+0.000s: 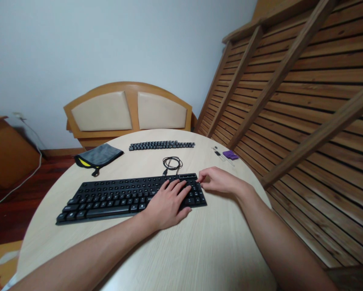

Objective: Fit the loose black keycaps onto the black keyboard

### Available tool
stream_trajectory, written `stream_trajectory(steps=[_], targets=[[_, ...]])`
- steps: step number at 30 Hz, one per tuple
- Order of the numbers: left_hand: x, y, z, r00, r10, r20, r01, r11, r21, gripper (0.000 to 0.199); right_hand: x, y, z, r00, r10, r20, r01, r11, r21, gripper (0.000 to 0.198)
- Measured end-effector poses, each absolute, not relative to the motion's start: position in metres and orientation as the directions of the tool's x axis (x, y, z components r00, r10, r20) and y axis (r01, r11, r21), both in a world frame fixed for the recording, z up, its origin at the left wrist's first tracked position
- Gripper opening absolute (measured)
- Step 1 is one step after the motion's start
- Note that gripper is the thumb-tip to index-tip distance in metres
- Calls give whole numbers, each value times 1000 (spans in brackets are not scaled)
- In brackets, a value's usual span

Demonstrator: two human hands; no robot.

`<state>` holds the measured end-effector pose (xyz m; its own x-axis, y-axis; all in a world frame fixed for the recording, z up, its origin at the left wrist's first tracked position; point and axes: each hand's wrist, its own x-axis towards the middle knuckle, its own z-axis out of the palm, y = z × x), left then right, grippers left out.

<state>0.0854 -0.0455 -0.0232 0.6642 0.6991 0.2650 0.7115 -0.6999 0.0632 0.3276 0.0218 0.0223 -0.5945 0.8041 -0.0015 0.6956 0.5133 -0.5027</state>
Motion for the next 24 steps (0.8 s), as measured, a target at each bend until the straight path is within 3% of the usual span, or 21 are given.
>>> stream_trajectory(steps=[6, 12, 21, 24], targets=[[85, -45, -25, 671, 691, 269, 705, -707, 59, 62, 327, 22, 23, -589, 808, 11, 697, 515, -499, 15], [85, -45, -25, 669, 689, 279, 703, -708, 62, 62, 330, 30, 15, -617, 786, 23, 630, 512, -584, 21], [85, -45, -27, 668, 693, 272, 708, -704, 54, 61, 331, 42, 10, -579, 813, 63, 649, 507, -567, 22], [85, -45, -27, 664, 696, 272, 711, -701, 60, 61, 332, 69, 3, -450, 880, 149, 764, 466, -446, 21]])
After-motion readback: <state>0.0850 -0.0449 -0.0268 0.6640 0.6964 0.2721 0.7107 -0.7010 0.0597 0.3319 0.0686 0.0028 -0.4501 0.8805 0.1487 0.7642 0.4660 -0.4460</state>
